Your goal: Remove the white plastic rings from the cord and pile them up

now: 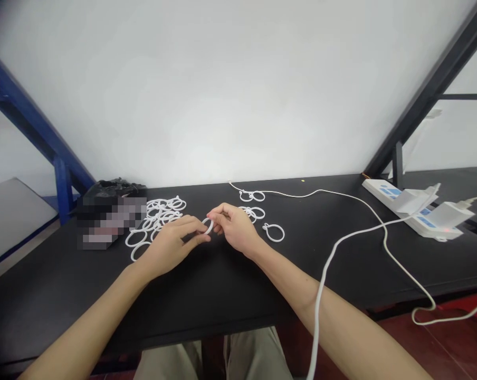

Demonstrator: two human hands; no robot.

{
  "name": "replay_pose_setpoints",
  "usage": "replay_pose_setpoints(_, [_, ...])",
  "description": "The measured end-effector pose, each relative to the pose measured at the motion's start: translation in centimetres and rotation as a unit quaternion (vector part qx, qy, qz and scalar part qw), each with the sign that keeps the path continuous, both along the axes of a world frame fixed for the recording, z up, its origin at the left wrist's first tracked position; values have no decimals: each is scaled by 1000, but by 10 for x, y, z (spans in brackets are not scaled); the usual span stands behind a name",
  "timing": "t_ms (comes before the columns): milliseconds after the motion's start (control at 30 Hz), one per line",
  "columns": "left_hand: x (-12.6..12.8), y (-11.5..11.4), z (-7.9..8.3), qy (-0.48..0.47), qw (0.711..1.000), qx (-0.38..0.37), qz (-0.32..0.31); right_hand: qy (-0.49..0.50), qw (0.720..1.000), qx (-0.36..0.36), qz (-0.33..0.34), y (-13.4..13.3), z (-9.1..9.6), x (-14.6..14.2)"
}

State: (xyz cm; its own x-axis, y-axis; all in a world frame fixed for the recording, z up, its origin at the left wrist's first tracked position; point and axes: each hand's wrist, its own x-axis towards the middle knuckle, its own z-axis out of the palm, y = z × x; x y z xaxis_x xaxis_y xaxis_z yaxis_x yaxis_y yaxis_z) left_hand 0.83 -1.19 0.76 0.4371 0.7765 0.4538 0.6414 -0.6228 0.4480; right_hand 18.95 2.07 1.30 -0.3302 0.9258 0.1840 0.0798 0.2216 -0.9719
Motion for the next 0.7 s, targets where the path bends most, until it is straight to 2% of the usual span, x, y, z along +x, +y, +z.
replay_pose_setpoints(233, [2,1,0,26,1000,1,-7,-17,1000,21,4,1,1,1])
replay_pose_setpoints(433, [2,1,-2,56,998,-11,0,-95,989,107,-32,-3,-2,-3])
replay_pose_setpoints(700, [1,2,-5,75,997,-11,6,-149,970,181,-63,-3,-5,-3])
